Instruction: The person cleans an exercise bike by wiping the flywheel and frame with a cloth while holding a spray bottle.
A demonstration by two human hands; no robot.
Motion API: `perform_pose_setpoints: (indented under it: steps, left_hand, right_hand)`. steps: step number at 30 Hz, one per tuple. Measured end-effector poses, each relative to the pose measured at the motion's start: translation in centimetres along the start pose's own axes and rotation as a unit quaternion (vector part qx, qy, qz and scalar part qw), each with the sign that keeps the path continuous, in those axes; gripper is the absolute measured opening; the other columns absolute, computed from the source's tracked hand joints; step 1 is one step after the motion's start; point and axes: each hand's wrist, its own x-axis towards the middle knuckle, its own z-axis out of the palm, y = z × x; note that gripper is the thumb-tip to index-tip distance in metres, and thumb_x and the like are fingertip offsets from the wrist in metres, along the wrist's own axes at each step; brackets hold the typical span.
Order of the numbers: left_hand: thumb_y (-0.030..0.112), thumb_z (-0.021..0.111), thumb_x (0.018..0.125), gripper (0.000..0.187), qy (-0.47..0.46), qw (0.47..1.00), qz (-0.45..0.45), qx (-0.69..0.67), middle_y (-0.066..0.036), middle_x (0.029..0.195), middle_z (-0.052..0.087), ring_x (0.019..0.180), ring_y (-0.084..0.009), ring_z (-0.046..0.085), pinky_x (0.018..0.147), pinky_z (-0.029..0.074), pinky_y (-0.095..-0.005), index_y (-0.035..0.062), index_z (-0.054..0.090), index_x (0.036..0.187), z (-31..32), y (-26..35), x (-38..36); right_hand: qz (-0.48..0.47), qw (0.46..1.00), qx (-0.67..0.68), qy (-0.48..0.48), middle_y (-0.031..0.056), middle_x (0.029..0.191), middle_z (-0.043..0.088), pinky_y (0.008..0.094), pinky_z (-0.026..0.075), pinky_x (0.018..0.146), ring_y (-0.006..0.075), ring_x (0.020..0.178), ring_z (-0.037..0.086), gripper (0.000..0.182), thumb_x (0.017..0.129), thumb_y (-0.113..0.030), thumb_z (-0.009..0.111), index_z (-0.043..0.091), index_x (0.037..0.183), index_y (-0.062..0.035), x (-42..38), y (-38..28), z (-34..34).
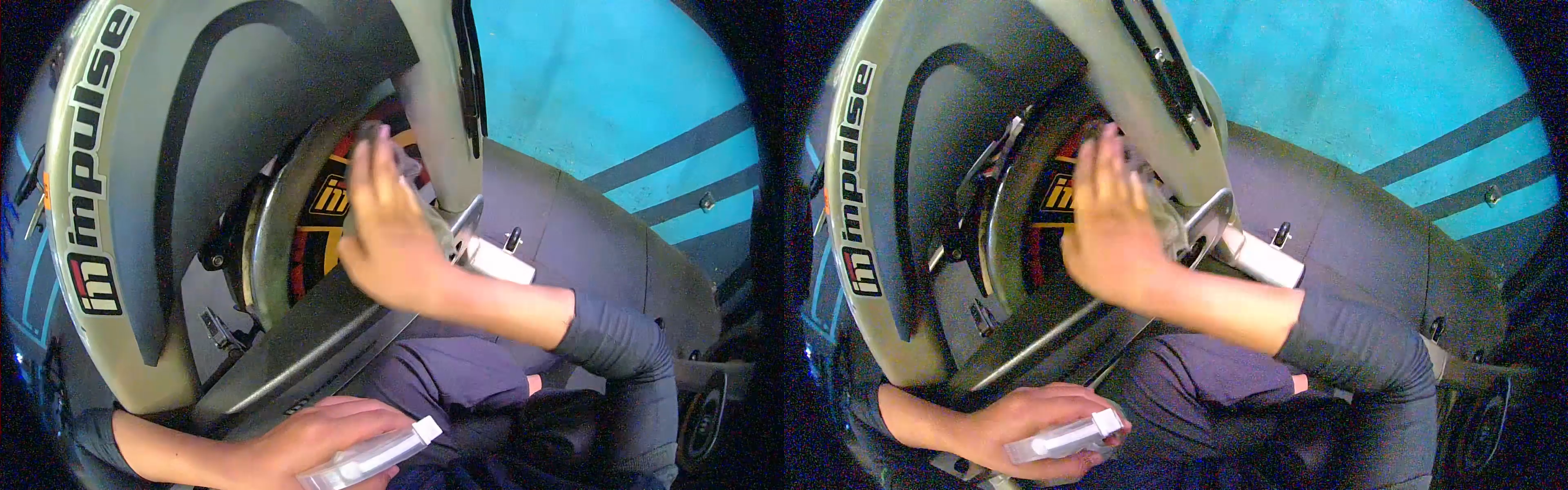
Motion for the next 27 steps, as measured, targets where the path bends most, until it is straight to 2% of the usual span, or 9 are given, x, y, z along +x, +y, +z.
perform_pose_setpoints:
  steps: [2, 5, 7, 12, 17, 20, 21, 25, 27]
  left_hand:
    - [0.004, 0.066, 0.081, 0.035, 0.041, 0.998, 0.012, -0.035, -0.012, 0.097, 0.059, 0.083, -0.0241, 0.06, 0.072, 0.047, -0.0339, -0.0029, 0.054, 0.114, 0.3, 0.1, 0.0]
    - [0.003, 0.065, 0.081, 0.035, 0.032, 0.999, 0.0, -0.029, -0.013, 0.1, 0.059, 0.086, -0.024, 0.06, 0.075, 0.048, -0.0333, -0.0033, 0.055, 0.114, -0.1, 0.2, -0.1]
    - [0.01, 0.072, 0.083, 0.052, -0.018, 1.0, -0.01, 0.015, -0.014, 0.116, 0.063, 0.105, -0.0309, 0.063, 0.091, 0.049, -0.039, 0.0012, 0.05, 0.129, -0.4, -0.3, -0.4]
    - [0.01, 0.071, 0.083, 0.05, -0.014, 1.0, -0.006, 0.02, -0.014, 0.115, 0.063, 0.105, -0.0305, 0.063, 0.091, 0.05, -0.0388, 0.0007, 0.051, 0.127, -0.5, -0.4, -0.2]
    - [0.009, 0.071, 0.083, 0.046, -0.034, 0.998, -0.049, 0.012, -0.014, 0.114, 0.063, 0.105, -0.0303, 0.063, 0.091, 0.049, -0.0381, 0.0008, 0.054, 0.124, -0.5, 0.1, -0.2]
    - [0.01, 0.07, 0.084, 0.042, 0.04, 0.999, 0.0, -0.014, -0.013, 0.114, 0.063, 0.105, -0.0286, 0.063, 0.091, 0.049, -0.0364, 0.0009, 0.056, 0.123, -0.1, -0.2, -0.4]
    - [0.01, 0.07, 0.084, 0.043, 0.009, 1.0, -0.023, 0.0, -0.013, 0.114, 0.063, 0.104, -0.0278, 0.063, 0.09, 0.049, -0.0359, 0.001, 0.056, 0.124, -0.5, 0.1, -0.2]
    - [0.009, 0.069, 0.084, 0.045, -0.033, 0.998, -0.059, 0.006, -0.012, 0.115, 0.062, 0.103, -0.0256, 0.063, 0.088, 0.05, -0.0347, 0.0012, 0.055, 0.126, -0.8, 0.5, -0.2]
    - [0.009, 0.069, 0.084, 0.044, -0.039, 0.997, -0.062, -0.001, -0.011, 0.115, 0.063, 0.103, -0.025, 0.064, 0.088, 0.05, -0.0345, 0.0013, 0.055, 0.125, -0.9, 0.6, -0.2]
  right_hand:
    - [-0.046, 0.998, 0.031, -0.004, 0.0367, 0.152, 0.007, 0.0512, 0.014, 0.117, 0.0449, 0.145, 0.01, 0.08, 0.08, -0.017, 0.056, 0.018, 0.143, 0.0144, -1.4, -2.6, -0.3]
    - [-0.053, 0.996, 0.071, -0.029, 0.0364, 0.153, 0.005, 0.0516, 0.01, 0.118, 0.0438, 0.146, 0.008, 0.079, 0.079, -0.016, 0.057, 0.02, 0.142, 0.0147, -2.1, -4.1, -0.4]
    - [-0.057, 0.996, 0.059, -0.034, 0.0361, 0.153, 0.005, 0.052, 0.01, 0.118, 0.0434, 0.146, 0.007, 0.078, 0.079, -0.015, 0.056, 0.021, 0.142, 0.0142, -2.0, -3.6, -0.3]
    - [-0.067, 0.997, 0.022, -0.045, 0.0348, 0.154, 0.004, 0.0533, 0.01, 0.117, 0.0423, 0.146, 0.007, 0.075, 0.081, -0.012, 0.054, 0.022, 0.143, 0.0118, -1.6, -2.4, -0.4]
    - [-0.047, 0.997, -0.005, -0.068, 0.0334, 0.154, -0.001, 0.0534, 0.017, 0.116, 0.0469, 0.145, 0.006, 0.074, 0.083, -0.006, 0.048, 0.017, 0.15, 0.0004, -0.5, -0.4, -1.4]
    - [-0.015, 0.998, 0.019, -0.052, 0.0321, 0.155, -0.003, 0.0502, 0.022, 0.115, 0.0495, 0.143, 0.009, 0.077, 0.082, -0.004, 0.05, 0.018, 0.152, -0.0076, 0.2, 1.3, -1.7]
    - [-0.02, 1.0, 0.008, -0.016, 0.0309, 0.152, 0.01, 0.0483, 0.031, 0.111, 0.0513, 0.137, 0.025, 0.077, 0.08, -0.003, 0.053, 0.023, 0.151, -0.0114, 0.2, 1.4, -1.7]
    - [-0.065, 0.997, -0.047, 0.01, 0.0276, 0.142, 0.027, 0.0493, 0.042, 0.101, 0.047, 0.124, 0.042, 0.076, 0.078, -0.005, 0.058, 0.029, 0.148, -0.009, 0.0, 1.9, -2.4]
    - [-0.105, 0.988, -0.109, -0.023, 0.022, 0.126, 0.04, 0.0467, 0.047, 0.091, 0.039, 0.111, 0.05, 0.072, 0.074, -0.007, 0.063, 0.039, 0.142, -0.0078, -0.8, 1.6, -3.0]
